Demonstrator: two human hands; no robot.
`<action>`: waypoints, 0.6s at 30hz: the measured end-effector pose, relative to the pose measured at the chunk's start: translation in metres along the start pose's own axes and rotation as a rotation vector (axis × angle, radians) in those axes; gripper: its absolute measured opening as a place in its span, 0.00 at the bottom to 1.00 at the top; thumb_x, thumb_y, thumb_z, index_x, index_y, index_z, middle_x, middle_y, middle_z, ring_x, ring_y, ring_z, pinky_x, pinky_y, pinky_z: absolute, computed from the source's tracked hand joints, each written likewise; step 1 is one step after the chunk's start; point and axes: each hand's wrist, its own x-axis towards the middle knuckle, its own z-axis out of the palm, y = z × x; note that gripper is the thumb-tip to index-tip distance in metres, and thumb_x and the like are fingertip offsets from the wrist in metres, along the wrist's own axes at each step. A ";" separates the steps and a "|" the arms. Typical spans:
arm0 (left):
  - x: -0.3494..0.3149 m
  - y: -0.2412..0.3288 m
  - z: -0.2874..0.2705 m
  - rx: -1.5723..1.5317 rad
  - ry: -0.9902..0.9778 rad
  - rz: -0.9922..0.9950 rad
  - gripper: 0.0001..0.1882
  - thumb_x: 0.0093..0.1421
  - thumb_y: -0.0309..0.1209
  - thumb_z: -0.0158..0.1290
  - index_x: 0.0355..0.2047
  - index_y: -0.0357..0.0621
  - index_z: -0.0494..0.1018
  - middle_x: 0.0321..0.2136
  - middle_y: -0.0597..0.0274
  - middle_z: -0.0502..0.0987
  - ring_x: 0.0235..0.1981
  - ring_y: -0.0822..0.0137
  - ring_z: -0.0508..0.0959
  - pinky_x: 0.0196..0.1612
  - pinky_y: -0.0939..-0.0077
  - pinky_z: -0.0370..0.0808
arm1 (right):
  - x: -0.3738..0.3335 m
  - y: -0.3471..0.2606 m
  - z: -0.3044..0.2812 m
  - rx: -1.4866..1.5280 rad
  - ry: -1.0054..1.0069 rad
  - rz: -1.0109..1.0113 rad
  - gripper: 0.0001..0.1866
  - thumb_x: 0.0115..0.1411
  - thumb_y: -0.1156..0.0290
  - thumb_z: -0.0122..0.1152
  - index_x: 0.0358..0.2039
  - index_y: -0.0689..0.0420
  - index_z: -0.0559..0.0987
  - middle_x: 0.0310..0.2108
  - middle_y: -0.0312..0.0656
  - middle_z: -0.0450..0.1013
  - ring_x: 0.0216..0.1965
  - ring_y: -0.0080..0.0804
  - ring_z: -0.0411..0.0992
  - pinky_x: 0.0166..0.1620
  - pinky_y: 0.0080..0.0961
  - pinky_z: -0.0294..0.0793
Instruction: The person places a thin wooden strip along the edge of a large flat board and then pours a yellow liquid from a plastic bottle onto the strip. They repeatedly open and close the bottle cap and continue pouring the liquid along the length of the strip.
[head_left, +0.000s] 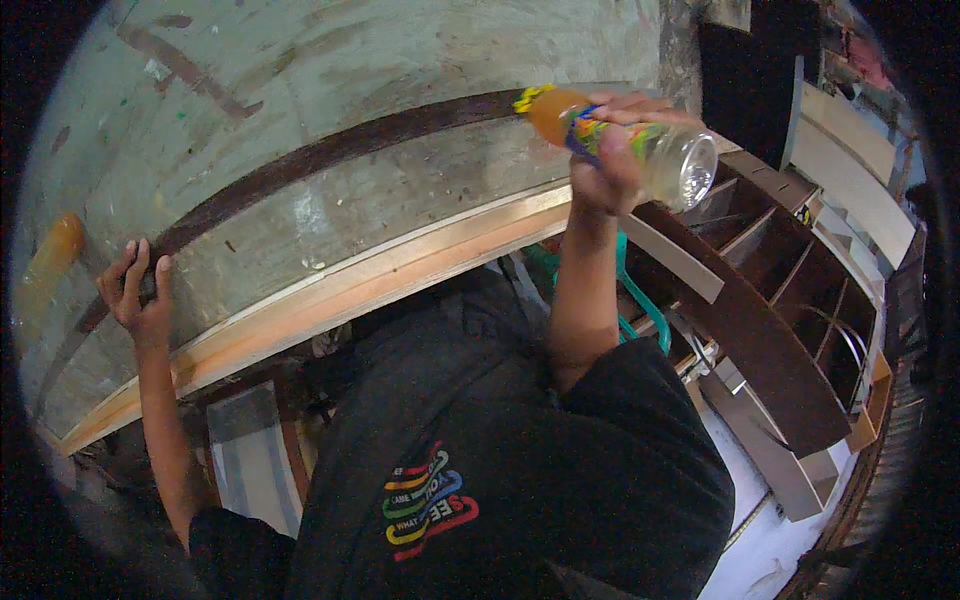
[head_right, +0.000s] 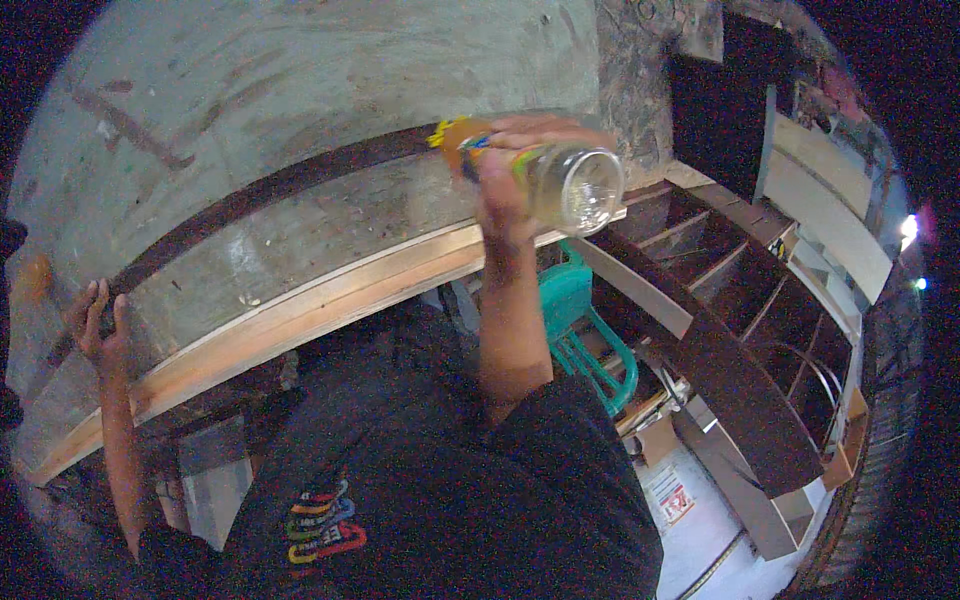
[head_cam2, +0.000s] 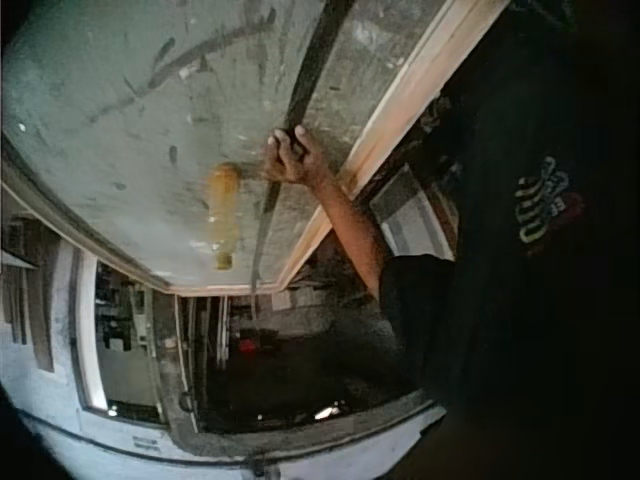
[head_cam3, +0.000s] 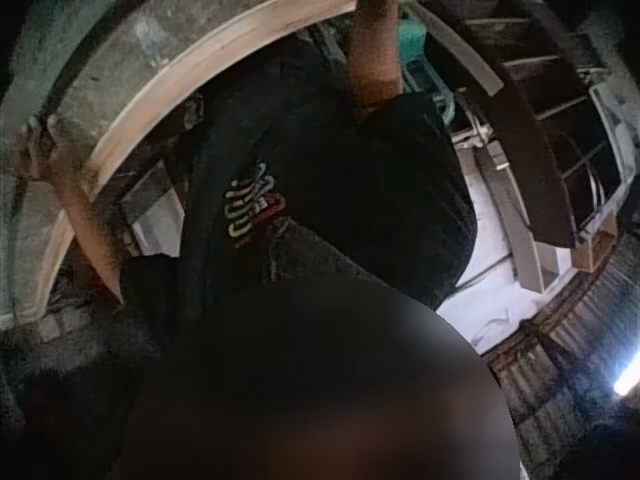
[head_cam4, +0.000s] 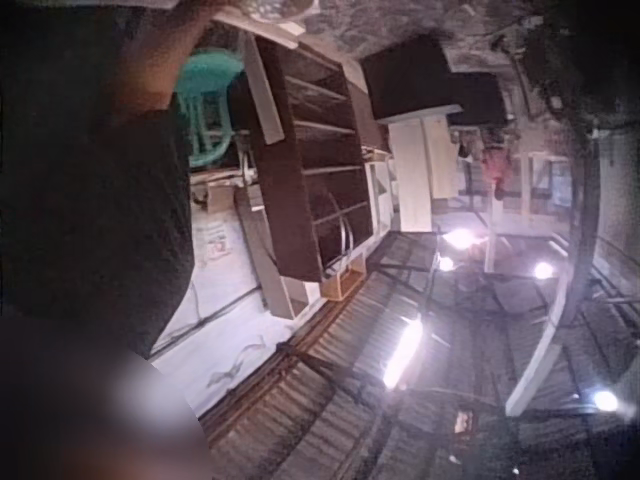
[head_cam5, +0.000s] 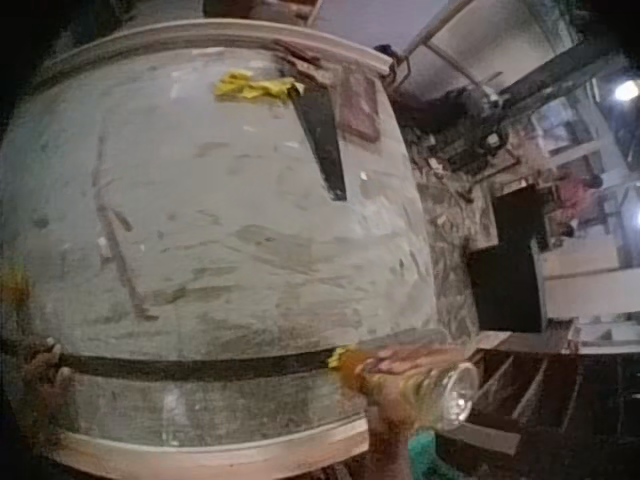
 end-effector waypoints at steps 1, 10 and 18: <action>0.000 0.000 0.000 0.006 0.002 0.004 0.18 0.52 0.29 0.68 0.45 0.47 0.83 0.47 0.65 0.81 0.45 0.64 0.76 0.51 0.65 0.69 | 0.006 0.003 -0.011 -0.057 0.043 -0.008 0.24 0.48 0.76 0.67 0.44 0.57 0.67 0.30 0.42 0.72 0.33 0.34 0.74 0.44 0.36 0.79; 0.002 0.006 -0.001 0.032 -0.017 -0.022 0.18 0.54 0.26 0.67 0.46 0.43 0.82 0.48 0.58 0.78 0.48 0.62 0.76 0.54 0.66 0.74 | -0.007 0.020 -0.023 -0.099 0.157 -0.014 0.24 0.48 0.71 0.61 0.47 0.57 0.68 0.31 0.42 0.71 0.34 0.35 0.74 0.43 0.41 0.80; 0.001 0.002 -0.003 0.092 -0.039 0.016 0.17 0.56 0.27 0.66 0.47 0.42 0.82 0.48 0.57 0.80 0.47 0.60 0.77 0.53 0.65 0.72 | 0.026 0.054 -0.077 -0.347 0.229 -0.070 0.10 0.55 0.68 0.62 0.34 0.59 0.76 0.33 0.44 0.73 0.34 0.36 0.75 0.43 0.38 0.80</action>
